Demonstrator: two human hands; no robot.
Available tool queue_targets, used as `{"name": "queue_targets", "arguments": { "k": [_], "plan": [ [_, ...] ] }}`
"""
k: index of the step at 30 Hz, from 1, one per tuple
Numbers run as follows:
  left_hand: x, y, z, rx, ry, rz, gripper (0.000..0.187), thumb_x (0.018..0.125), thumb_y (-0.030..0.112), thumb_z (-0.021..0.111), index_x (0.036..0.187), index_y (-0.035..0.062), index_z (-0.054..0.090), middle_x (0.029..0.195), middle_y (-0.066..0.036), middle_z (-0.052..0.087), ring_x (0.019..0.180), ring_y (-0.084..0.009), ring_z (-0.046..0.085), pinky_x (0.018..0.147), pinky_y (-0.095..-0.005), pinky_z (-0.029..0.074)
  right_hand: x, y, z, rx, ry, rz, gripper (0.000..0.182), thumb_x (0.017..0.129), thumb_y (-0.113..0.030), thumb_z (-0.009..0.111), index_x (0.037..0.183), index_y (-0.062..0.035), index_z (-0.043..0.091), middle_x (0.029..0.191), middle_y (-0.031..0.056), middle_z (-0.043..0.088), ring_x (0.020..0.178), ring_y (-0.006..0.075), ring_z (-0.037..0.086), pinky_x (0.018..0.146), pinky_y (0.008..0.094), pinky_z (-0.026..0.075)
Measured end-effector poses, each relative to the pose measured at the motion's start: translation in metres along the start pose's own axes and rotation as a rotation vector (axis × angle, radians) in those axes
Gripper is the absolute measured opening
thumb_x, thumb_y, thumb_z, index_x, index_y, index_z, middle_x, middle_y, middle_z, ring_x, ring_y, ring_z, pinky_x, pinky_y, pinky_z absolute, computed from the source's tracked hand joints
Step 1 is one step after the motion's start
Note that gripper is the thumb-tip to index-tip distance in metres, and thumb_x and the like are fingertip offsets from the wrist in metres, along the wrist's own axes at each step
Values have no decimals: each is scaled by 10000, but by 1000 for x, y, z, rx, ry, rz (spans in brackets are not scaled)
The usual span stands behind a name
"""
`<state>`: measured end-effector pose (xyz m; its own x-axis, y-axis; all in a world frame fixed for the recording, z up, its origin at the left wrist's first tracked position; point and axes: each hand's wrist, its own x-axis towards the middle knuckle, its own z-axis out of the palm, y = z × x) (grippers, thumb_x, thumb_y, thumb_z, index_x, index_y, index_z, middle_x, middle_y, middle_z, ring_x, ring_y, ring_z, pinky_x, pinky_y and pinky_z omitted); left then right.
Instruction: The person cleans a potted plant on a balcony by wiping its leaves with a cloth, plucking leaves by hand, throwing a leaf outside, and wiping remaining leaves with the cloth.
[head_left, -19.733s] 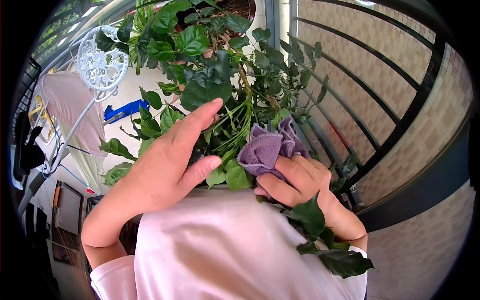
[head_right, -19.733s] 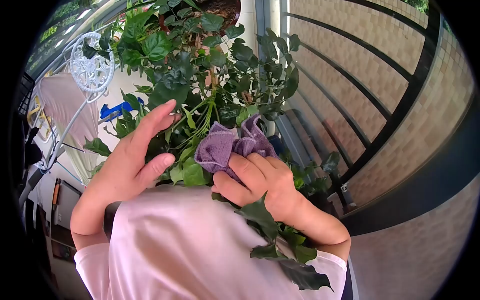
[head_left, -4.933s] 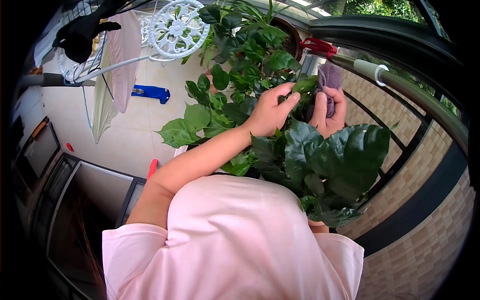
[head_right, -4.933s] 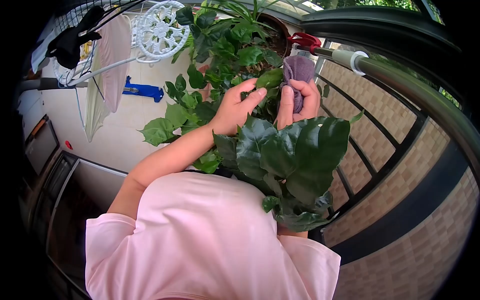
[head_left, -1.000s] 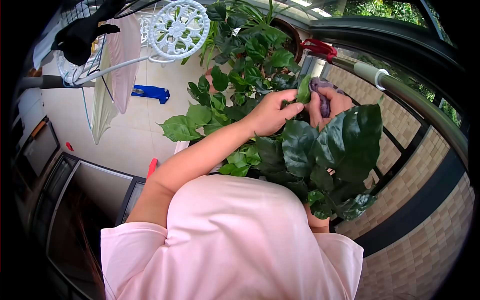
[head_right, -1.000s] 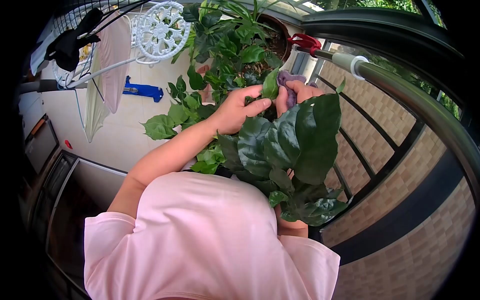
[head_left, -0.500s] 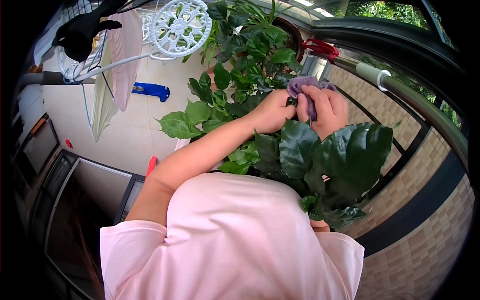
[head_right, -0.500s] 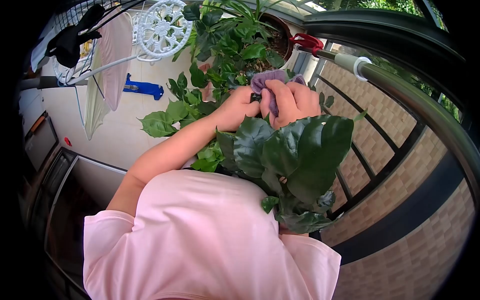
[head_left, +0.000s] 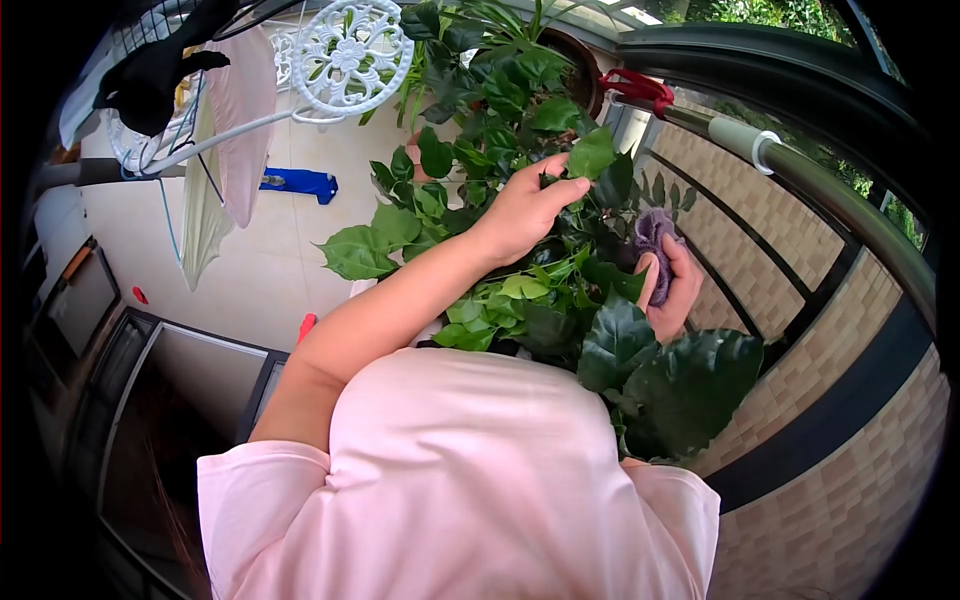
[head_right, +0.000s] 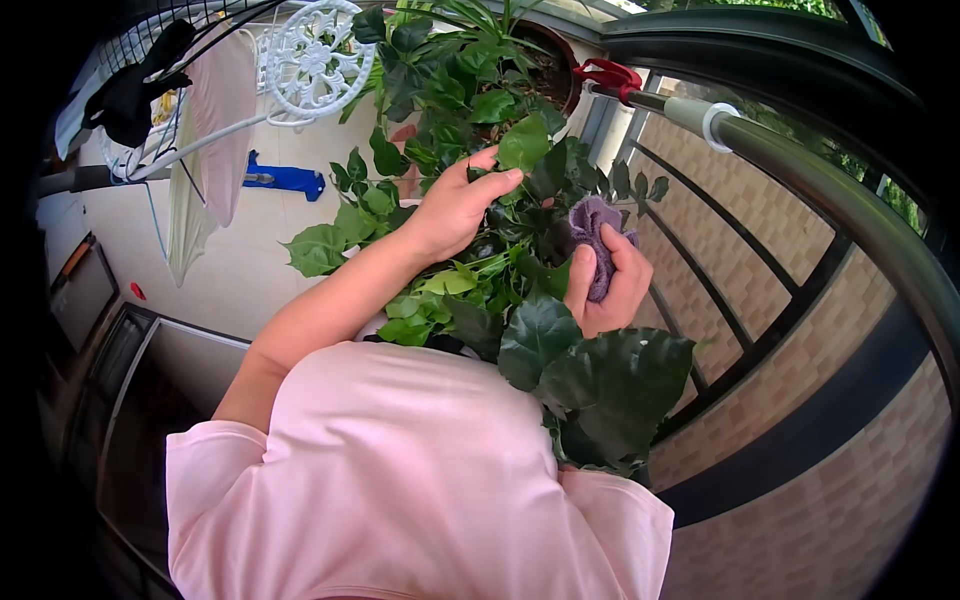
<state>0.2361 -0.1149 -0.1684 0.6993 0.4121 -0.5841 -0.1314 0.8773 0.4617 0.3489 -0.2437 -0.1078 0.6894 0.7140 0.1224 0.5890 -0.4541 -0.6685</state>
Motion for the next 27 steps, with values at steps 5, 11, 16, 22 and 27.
{"name": "queue_targets", "arguments": {
  "k": [5,11,16,22,27],
  "plan": [
    [-2,6,7,148,19,-13,279,908,101,538,1169,3,550,1123,-29,597,1008,-95,524,922,-260,388,11,-8,0,-123,-70,-331,402,718,-127,768,1086,-60,622,771,68,556,666,221,532,625,311,444],
    [-6,10,11,436,-68,195,283,877,62,537,1152,4,580,1093,-27,613,991,-101,538,903,-265,411,28,-34,23,-272,-38,-142,319,678,-103,740,980,-196,698,812,19,527,722,206,526,622,322,449],
    [-5,11,9,410,-89,167,275,890,79,541,1150,3,590,1089,-23,613,1005,-92,533,910,-254,404,27,-30,28,-315,10,-19,303,725,-104,720,1016,-172,678,869,51,546,782,236,559,666,346,477],
    [-6,11,8,274,-49,121,334,895,112,569,1213,14,543,1126,-16,588,1008,-80,522,898,-239,407,40,-4,14,125,-37,270,255,889,-164,576,1113,-48,613,981,112,578,876,217,586,772,329,477],
    [-7,16,10,448,-103,208,409,816,192,685,1169,27,561,1099,-35,611,1013,-114,531,924,-273,383,40,-15,19,822,-13,681,314,956,-200,483,1192,-2,543,1055,62,579,929,140,564,826,287,457]
  ]
}}
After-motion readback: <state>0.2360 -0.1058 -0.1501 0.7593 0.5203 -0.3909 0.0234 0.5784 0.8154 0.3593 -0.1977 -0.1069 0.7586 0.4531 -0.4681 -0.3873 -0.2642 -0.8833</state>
